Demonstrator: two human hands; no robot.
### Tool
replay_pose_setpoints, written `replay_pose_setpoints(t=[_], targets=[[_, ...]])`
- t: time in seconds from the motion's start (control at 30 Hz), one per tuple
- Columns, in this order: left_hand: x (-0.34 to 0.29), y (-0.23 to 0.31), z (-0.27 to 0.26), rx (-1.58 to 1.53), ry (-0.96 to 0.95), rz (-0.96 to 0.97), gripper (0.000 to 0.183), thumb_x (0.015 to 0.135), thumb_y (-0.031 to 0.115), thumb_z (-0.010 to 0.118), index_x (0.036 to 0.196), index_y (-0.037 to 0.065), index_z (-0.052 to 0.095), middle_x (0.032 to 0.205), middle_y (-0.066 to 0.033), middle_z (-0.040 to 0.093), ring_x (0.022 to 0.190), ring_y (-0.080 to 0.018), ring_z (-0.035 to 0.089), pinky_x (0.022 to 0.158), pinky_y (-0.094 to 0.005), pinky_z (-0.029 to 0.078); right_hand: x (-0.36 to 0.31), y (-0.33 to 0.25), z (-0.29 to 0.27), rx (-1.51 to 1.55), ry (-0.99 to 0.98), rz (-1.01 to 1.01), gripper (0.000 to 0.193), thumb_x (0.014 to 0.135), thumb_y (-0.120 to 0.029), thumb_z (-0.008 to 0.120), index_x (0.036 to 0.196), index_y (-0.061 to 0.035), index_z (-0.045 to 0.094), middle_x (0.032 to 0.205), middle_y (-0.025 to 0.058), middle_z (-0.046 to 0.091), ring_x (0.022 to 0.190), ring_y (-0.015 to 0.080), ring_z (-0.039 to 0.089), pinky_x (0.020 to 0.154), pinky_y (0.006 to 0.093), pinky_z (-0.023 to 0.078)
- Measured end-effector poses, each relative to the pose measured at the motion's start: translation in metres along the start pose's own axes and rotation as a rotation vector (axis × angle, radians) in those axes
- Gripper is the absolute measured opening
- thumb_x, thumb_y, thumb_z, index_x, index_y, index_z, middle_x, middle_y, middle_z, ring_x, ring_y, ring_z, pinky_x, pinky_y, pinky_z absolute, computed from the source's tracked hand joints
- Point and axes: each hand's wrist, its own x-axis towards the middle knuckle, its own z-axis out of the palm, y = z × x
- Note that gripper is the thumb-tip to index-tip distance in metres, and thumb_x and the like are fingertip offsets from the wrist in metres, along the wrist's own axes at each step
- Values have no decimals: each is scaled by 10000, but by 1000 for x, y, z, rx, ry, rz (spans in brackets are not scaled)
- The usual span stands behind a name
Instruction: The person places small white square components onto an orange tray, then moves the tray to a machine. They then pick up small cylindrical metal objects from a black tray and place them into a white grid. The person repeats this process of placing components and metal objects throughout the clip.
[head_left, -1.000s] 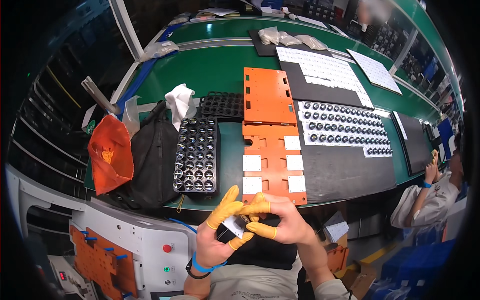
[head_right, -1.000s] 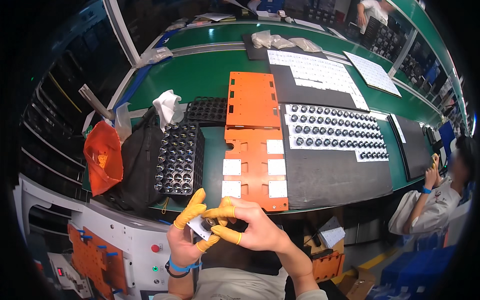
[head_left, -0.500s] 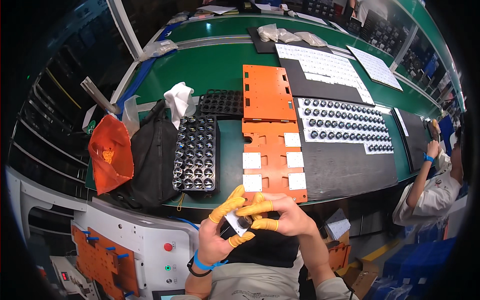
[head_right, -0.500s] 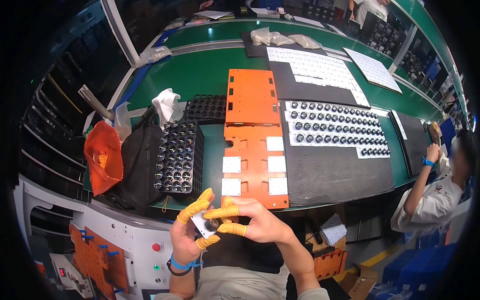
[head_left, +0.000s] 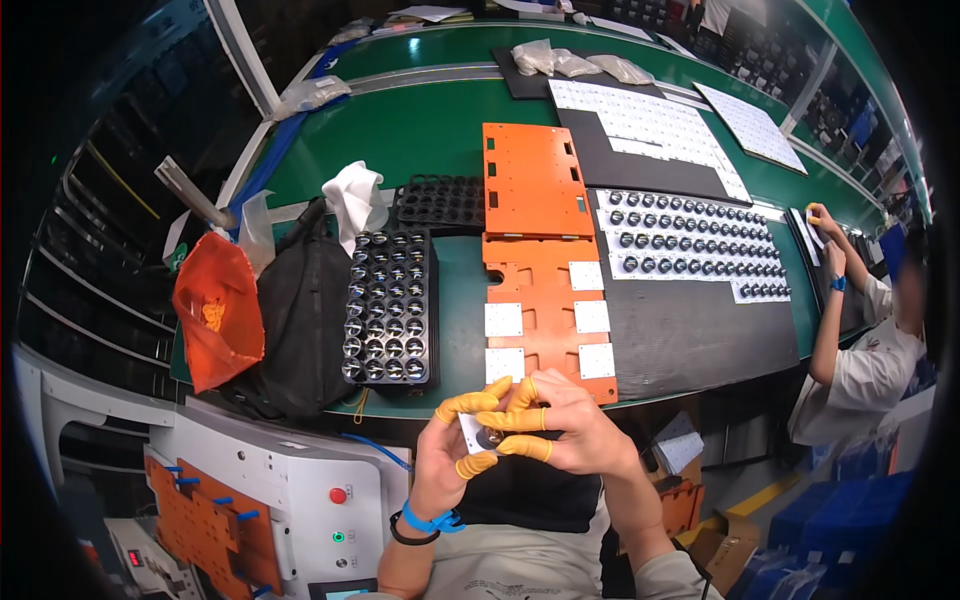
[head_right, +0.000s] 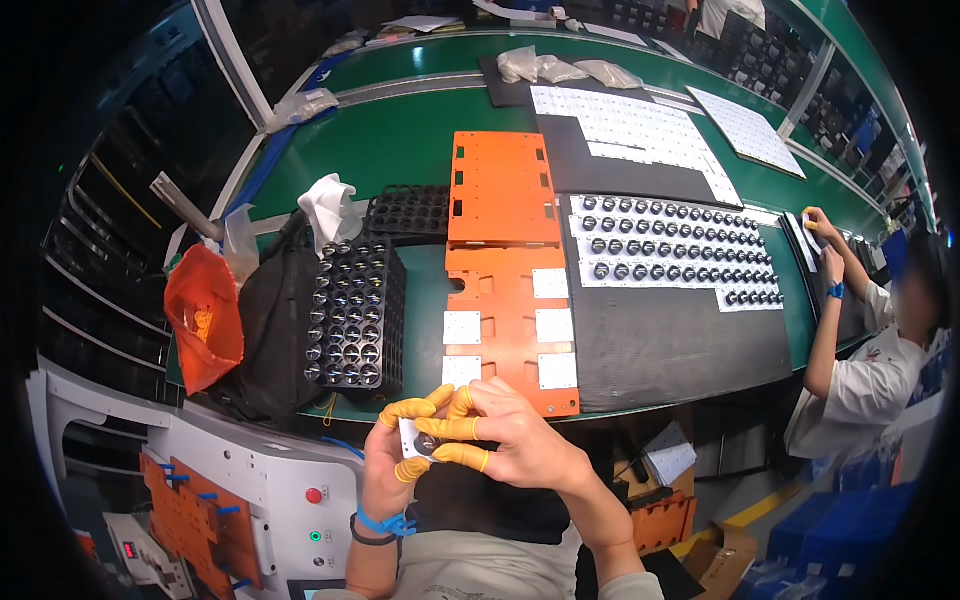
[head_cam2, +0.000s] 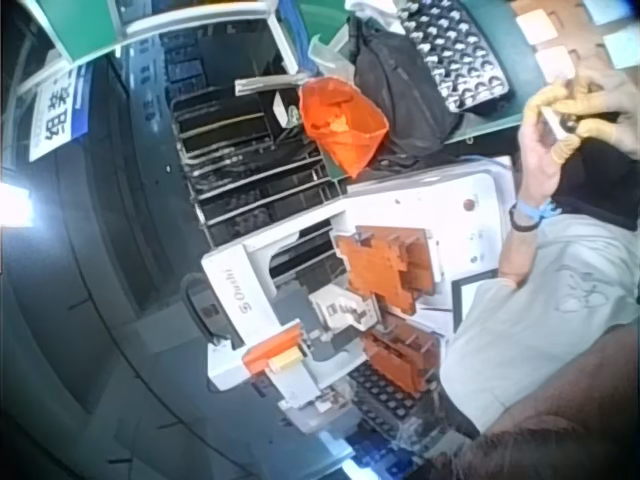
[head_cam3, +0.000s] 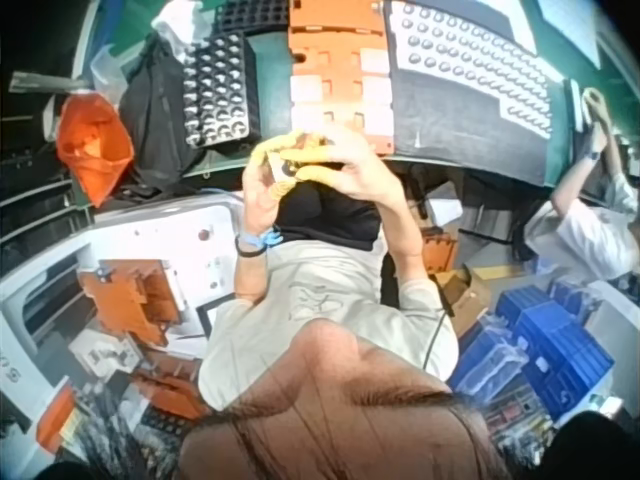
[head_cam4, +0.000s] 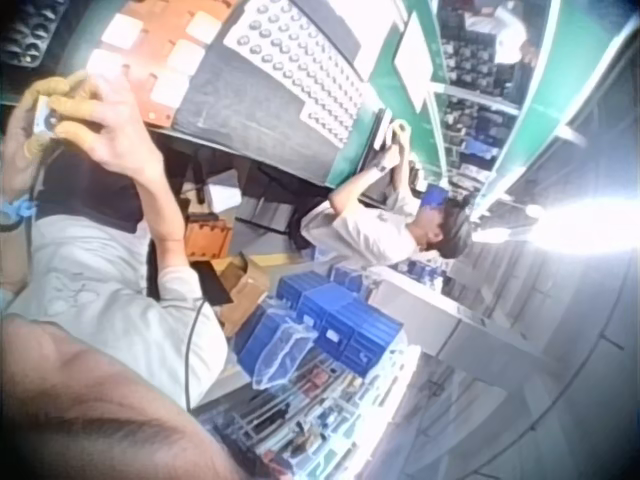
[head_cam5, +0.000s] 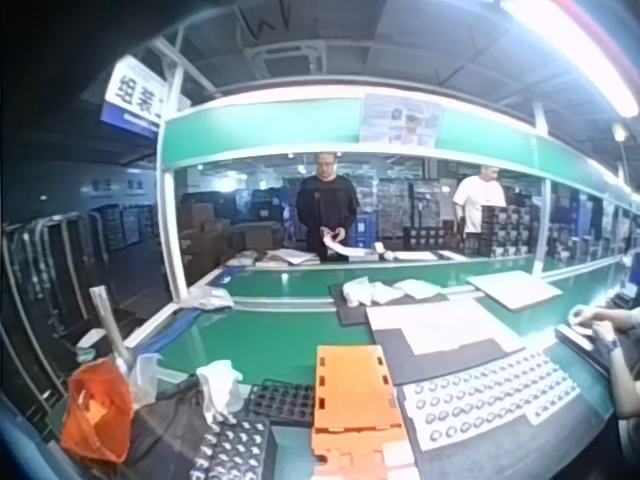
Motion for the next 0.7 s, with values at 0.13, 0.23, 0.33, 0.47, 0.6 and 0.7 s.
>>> replay_pose_setpoints(t=[0.13,0.23,0.33,0.47,0.6,0.7], targets=[[4,-6,10,-213,52,-95,743,912,464,691,1405,-17,411,1492,-198,441,1331,-300,504,1146,-440,375,4,-10,2,-235,88,10,473,706,-288,874,1124,-105,751,1034,39,618,865,220,519,790,367,383],[8,-7,16,-269,-10,-187,863,943,624,536,1471,-32,344,1473,-188,451,1360,-301,462,1161,-448,341,5,-19,11,-409,200,-26,492,686,-311,879,1122,-122,750,1057,31,599,842,214,487,768,369,369],[14,-8,21,-329,-152,-283,949,944,708,420,1516,-39,290,1496,-171,431,1390,-290,418,1183,-429,286,-1,-15,11,-602,342,-127,482,619,-263,870,1074,-147,767,929,4,588,852,211,487,828,396,383],[19,2,36,-221,-69,-217,900,917,638,573,1506,-6,350,1538,-154,389,1384,-296,427,1166,-414,310,-9,-8,0,-677,426,-153,448,612,-225,845,1047,-147,775,903,1,588,850,223,528,904,443,428],[35,23,38,1089,-44,425,678,715,252,882,1295,34,607,1346,-164,584,1247,-342,556,1027,-439,472,-22,1,-14,-688,377,-132,447,623,-216,826,1058,-131,771,923,27,596,879,264,559,889,469,478],[41,25,36,1246,11,477,537,711,262,874,1163,40,689,1181,-116,677,1122,-351,618,973,-440,501,-24,6,-20,-712,342,-134,475,608,-201,825,1074,-130,767,932,41,594,910,287,560,876,449,484]])
